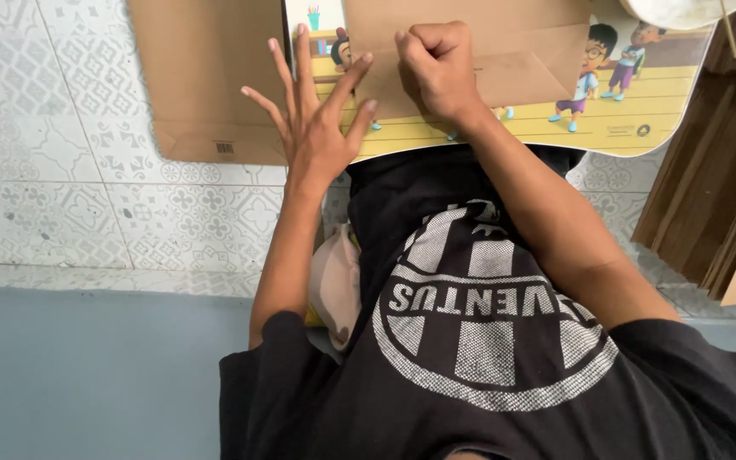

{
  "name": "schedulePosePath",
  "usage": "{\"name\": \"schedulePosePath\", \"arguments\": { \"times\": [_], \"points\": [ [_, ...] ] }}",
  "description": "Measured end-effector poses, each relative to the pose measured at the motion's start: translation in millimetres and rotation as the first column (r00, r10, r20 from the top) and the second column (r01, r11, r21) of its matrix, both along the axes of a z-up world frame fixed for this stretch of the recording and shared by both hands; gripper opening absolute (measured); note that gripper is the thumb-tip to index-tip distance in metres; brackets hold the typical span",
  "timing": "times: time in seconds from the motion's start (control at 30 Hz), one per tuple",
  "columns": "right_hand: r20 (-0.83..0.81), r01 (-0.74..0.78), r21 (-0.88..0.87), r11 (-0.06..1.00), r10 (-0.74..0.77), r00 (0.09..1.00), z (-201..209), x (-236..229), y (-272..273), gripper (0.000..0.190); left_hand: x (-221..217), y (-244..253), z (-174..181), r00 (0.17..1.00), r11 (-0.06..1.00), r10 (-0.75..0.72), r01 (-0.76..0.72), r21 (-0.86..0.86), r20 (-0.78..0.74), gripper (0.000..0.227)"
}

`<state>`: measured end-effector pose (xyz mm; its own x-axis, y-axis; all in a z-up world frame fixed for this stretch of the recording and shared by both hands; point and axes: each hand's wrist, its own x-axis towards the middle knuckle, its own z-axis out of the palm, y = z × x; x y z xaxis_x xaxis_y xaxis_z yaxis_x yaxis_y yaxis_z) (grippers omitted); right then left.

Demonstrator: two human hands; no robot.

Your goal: Applying glue to the bottom flaps of paper bags using a stick and folding them to complete the assembly.

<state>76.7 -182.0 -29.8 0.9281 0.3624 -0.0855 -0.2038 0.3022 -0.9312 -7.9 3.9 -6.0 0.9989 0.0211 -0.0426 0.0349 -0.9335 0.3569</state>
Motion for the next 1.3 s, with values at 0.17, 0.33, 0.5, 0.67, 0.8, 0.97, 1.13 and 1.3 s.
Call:
{"name": "schedulePosePath", "arguments": {
  "times": [0.17, 0.33, 0.5, 0.67, 0.8, 0.97, 1.13, 1.3],
  "points": [
    [-0.016, 0.019, -0.074, 0.997, -0.020, 1.000, 2.0, 7.6, -46.5, 0.049, -0.7, -0.3, -2.0, 1.000, 1.000, 0.010, -0.010, -0.023, -0.004, 0.053],
    [-0.050, 0.082, -0.168, 0.982, -0.091, 0.995, 35.1, 9.2, -83.2, 0.050, 1.2, 1.3, -5.2, 0.999, 0.998, -0.017, 0.020, -0.056, 0.042, 0.053],
    [0.035, 0.039, -0.147, 0.988, -0.034, 0.999, 18.2, 12.2, -93.9, 0.050, 1.9, -0.9, -0.3, 0.999, 0.999, 0.002, 0.000, -0.049, 0.038, 0.053],
    [0.406, 0.244, -0.437, 0.866, -0.052, 0.912, 0.0, 7.7, -119.6, 0.047, -1.1, 3.1, -3.5, 0.997, 0.997, -0.014, 0.019, -0.077, 0.072, 0.051],
    [0.436, 0.301, -0.358, 0.884, -0.127, 0.891, 3.9, 3.1, -134.1, 0.049, 4.6, 1.9, 0.3, 0.987, 0.978, -0.051, 0.080, -0.193, 0.151, 0.051],
    [0.181, 0.294, -0.085, 0.952, -0.275, 0.944, 22.6, -4.1, -101.9, 0.046, 31.7, -51.3, 41.7, 0.902, 0.872, 0.047, 0.172, -0.459, 0.428, 0.011],
    [-0.103, 0.407, 0.206, 0.890, -0.394, 0.913, 21.9, -0.1, -47.8, 0.036, 59.6, -132.1, 48.6, 0.912, 0.321, 0.327, 0.137, -0.937, 0.246, 0.040],
    [-0.030, 0.496, 0.037, 0.868, -0.495, 0.868, 1.3, -2.4, -35.7, 0.039, 70.7, -152.8, 19.6, 0.866, 0.184, 0.499, -0.111, -0.977, -0.004, 0.050]
  ]
}}
